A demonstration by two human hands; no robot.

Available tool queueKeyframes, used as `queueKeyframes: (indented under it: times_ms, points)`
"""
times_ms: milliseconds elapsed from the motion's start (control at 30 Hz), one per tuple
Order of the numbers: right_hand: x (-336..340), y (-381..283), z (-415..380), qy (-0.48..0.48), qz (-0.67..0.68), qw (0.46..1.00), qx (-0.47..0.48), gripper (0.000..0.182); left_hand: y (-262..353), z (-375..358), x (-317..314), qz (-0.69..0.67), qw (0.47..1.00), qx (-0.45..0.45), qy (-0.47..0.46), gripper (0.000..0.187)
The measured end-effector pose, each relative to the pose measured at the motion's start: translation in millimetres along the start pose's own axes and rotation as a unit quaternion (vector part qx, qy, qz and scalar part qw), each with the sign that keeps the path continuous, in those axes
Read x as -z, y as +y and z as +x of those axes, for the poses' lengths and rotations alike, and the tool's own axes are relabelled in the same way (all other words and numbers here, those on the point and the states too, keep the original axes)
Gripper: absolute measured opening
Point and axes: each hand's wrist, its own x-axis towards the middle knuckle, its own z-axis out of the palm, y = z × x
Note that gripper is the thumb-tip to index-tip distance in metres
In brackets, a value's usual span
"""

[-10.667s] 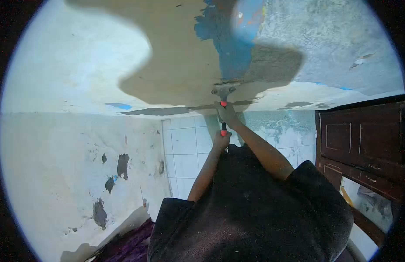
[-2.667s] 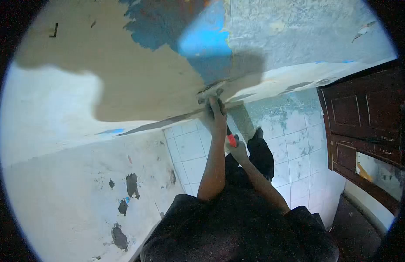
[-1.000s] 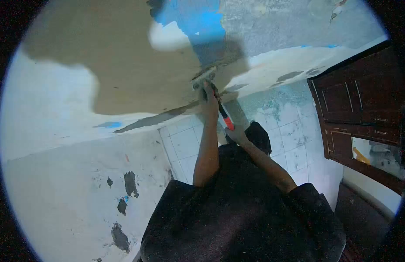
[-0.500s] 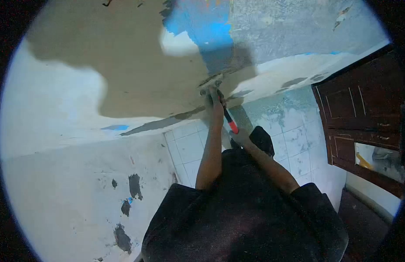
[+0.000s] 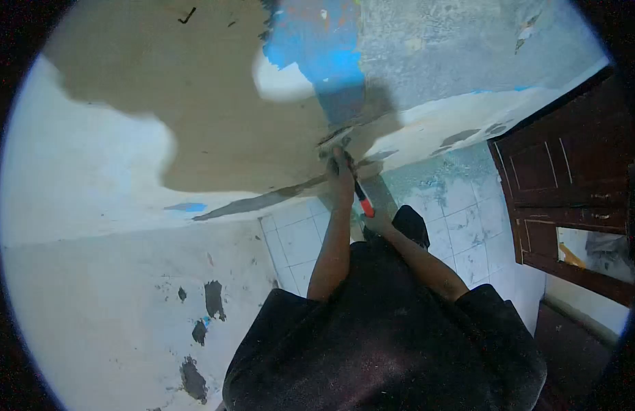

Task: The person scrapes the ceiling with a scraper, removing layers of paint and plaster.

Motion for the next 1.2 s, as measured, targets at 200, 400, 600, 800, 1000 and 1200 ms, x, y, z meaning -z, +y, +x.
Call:
queueKeyframes:
  times_ms: [200,400,600,800,1000,1200]
  points:
    - [13,-31,-3,0.012,0.098,0.995,0.031,0.030,28,5,-4,-0.032,0.997,-0.031,-0.059,0.040]
    - [-2,19,9,0.043,0.078,0.986,0.138,0.031,13,5,-5,0.007,0.999,-0.026,-0.038,0.040]
    - [2,13,6,-0.009,0.082,0.995,0.053,0.033,-11,12,-3,0.035,0.998,-0.045,-0.025,0.044]
    - [4,12,1,0.012,0.047,0.998,0.030,0.033,-33,22,6,0.020,0.999,0.018,-0.029,0.034]
    - [15,-9,-1,0.085,0.041,0.994,0.062,0.029,19,9,-13,-0.041,0.998,0.032,-0.037,0.039]
    - [3,6,-8,0.058,0.004,0.997,0.054,0.035,-15,9,-3,0.032,0.998,-0.014,-0.058,0.037]
